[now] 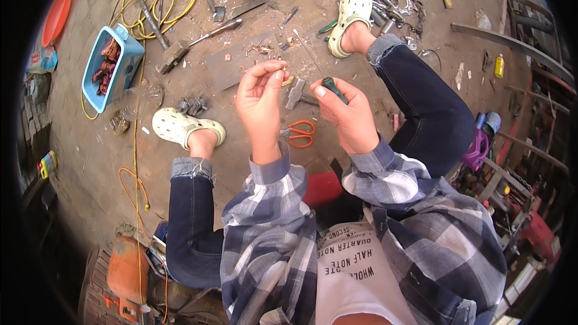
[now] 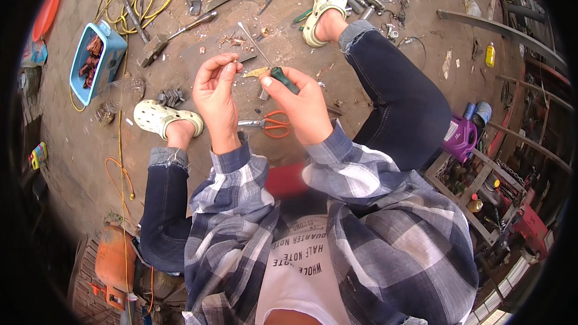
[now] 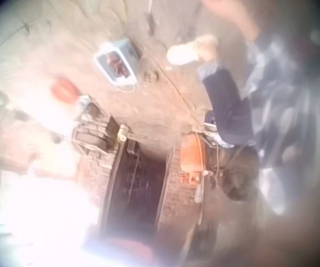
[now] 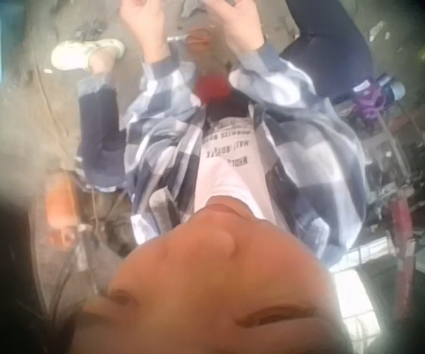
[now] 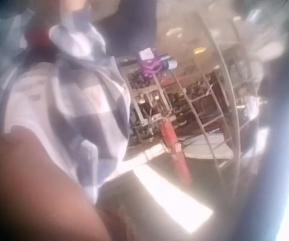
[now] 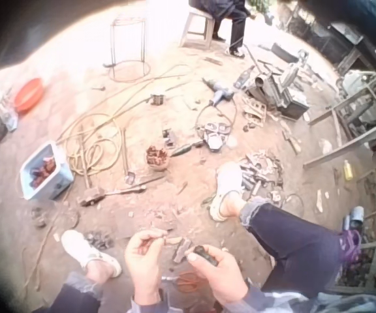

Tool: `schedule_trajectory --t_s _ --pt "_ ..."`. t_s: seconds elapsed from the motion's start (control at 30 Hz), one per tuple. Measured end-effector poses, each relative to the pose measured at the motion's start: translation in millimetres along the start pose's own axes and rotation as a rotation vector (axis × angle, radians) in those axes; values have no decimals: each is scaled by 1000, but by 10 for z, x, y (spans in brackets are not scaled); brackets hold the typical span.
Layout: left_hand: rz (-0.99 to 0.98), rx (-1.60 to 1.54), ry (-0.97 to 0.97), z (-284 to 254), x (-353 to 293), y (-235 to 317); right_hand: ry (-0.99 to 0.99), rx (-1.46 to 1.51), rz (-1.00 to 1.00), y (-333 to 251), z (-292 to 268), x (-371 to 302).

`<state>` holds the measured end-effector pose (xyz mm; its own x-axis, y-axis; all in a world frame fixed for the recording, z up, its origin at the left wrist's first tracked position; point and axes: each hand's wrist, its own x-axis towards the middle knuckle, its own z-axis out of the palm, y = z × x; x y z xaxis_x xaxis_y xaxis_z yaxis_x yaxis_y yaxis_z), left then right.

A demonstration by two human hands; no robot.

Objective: The person sits on a low stool and uses orange-handled shears to trim small metal pieces. They also use a green-handled screwdriver to adjust or position the pieces on a metal plate. Trimmed pieces are placed on the plate.

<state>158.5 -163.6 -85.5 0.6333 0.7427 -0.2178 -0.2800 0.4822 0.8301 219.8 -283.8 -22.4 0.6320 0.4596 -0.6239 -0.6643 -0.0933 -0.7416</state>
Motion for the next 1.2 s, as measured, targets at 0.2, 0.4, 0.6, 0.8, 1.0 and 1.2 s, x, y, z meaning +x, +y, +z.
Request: schedule_trajectory --t_s 0.2,0.4,0.6,0.8,1.0,1.2 --pt "192 210 -163 230 -364 392 -138 124 -13 -124 109 -141" --pt "80 71 -17 343 -581 635 -275 161 -51 -88 134 -217" --pt "81 -80 -24 328 -677 549 -237 163 -141 -69 223 -261" --pt "132 -94 -27 257 -660 527 -281 161 -134 -38 270 -248" --pt "223 5 -45 194 -632 551 -396 229 4 -79 285 -256" --pt "311 217 -27 164 -631 629 -448 231 64 -83 302 -247"
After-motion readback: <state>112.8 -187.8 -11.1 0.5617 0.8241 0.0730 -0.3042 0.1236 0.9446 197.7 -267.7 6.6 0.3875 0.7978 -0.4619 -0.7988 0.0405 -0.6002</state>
